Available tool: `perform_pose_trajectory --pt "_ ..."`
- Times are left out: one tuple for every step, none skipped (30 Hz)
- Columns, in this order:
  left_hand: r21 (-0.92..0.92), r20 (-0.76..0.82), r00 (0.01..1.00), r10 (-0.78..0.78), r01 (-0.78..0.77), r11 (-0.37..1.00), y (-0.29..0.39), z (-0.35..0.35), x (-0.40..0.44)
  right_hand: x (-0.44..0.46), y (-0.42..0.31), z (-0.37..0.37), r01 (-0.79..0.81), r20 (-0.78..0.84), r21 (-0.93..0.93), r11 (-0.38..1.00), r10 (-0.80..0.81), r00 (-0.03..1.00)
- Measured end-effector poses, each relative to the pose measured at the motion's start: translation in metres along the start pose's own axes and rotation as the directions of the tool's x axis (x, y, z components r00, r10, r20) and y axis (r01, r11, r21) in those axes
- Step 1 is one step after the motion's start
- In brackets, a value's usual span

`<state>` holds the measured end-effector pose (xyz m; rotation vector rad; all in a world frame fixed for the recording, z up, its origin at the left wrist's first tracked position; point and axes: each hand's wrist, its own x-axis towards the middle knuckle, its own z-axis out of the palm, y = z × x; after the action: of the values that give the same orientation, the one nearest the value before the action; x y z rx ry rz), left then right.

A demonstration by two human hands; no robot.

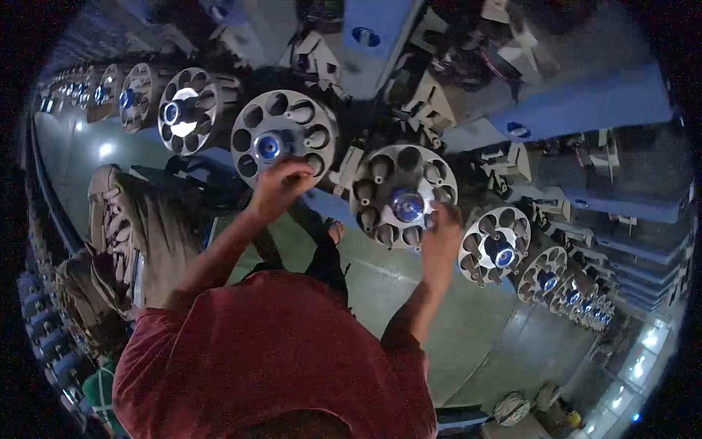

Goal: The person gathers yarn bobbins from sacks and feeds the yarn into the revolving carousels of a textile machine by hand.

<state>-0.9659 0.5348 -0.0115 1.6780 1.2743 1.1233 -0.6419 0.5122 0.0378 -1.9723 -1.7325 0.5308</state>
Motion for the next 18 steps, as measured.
perform_pose_trajectory --pt "-0.173 -0.033 0.983 -0.179 0.171 0.97 -0.012 -0.025 -0.022 0.006 0.01 0.003 0.025 -0.128 0.021 0.999 -0.022 0.992" --pt "-0.166 -0.073 0.98 -0.184 0.17 0.971 -0.016 -0.051 -0.044 0.014 0.01 0.007 0.175 -0.225 -0.161 0.971 -0.209 0.952" --pt "-0.224 -0.123 0.919 -0.375 0.343 0.912 -0.017 -0.076 -0.069 0.019 0.01 0.016 0.123 -0.138 -0.319 0.94 -0.174 0.975" --pt "-0.296 -0.169 0.817 -0.552 0.492 0.819 -0.017 -0.098 -0.096 0.02 0.009 0.031 0.093 -0.059 -0.471 0.877 -0.136 0.989" --pt "-0.352 -0.191 0.777 -0.6 0.516 0.781 -0.015 -0.115 -0.123 0.015 0.019 0.05 0.034 -0.125 -0.5 0.865 -0.111 0.986" --pt "-0.408 -0.234 0.728 -0.644 0.528 0.745 -0.014 -0.131 -0.15 0.009 0.017 0.075 -0.006 -0.183 -0.511 0.859 -0.102 0.978" --pt "-0.433 -0.247 0.689 -0.681 0.55 0.714 -0.015 -0.147 -0.18 0.008 -0.038 0.068 -0.244 -0.057 -0.631 0.736 0.269 0.961" --pt "-0.465 -0.261 0.643 -0.72 0.57 0.677 -0.014 -0.162 -0.212 0.01 0.038 0.097 0.03 -0.28 -0.698 0.715 -0.311 0.908" --pt "-0.491 -0.248 0.658 -0.711 0.548 0.677 -0.011 -0.178 -0.24 0.012 0.058 0.103 0.074 -0.35 -0.748 0.659 -0.487 0.8" --pt "-0.518 -0.22 0.679 -0.701 0.527 0.673 -0.007 -0.195 -0.271 -0.012 -0.001 0.106 -0.06 -0.352 -0.806 0.589 -0.395 0.848" --pt "-0.526 -0.215 0.705 -0.676 0.5 0.688 -0.002 -0.218 -0.298 -0.037 -0.072 0.108 -0.175 -0.351 -0.857 0.485 -0.3 0.887" --pt "-0.536 -0.198 0.741 -0.642 0.466 0.704 0.004 -0.239 -0.321 -0.045 -0.096 0.118 -0.188 -0.345 -0.885 0.427 -0.328 0.879" --pt "-0.514 -0.225 0.745 -0.627 0.456 0.727 0.007 -0.264 -0.345 -0.05 -0.122 0.148 0.158 -0.206 -0.798 0.582 -0.51 0.835" --pt "-0.578 -0.316 0.749 -0.582 0.335 0.744 0.007 -0.285 -0.367 -0.057 -0.15 0.174 0.494 -0.093 -0.618 0.612 -0.68 0.727" --pt "-0.613 -0.41 0.737 -0.537 0.214 0.761 0.007 -0.31 -0.385 -0.078 -0.213 0.194 0.545 0.104 -0.304 0.781 -0.542 0.834" --pt "-0.653 -0.446 0.679 -0.583 0.198 0.73 0.006 -0.333 -0.399 -0.106 -0.285 0.219 0.43 0.346 0.034 0.902 -0.415 0.842" --pt "-0.617 -0.537 0.614 -0.578 0.181 0.766 0.012 -0.366 -0.413 -0.141 -0.353 0.235 0.504 0.397 0.163 0.848 -0.524 0.754" --pt "-0.573 -0.619 0.552 -0.559 0.17 0.802 0.016 -0.401 -0.423 -0.17 -0.411 0.251 0.553 0.42 0.293 0.78 -0.625 0.658"
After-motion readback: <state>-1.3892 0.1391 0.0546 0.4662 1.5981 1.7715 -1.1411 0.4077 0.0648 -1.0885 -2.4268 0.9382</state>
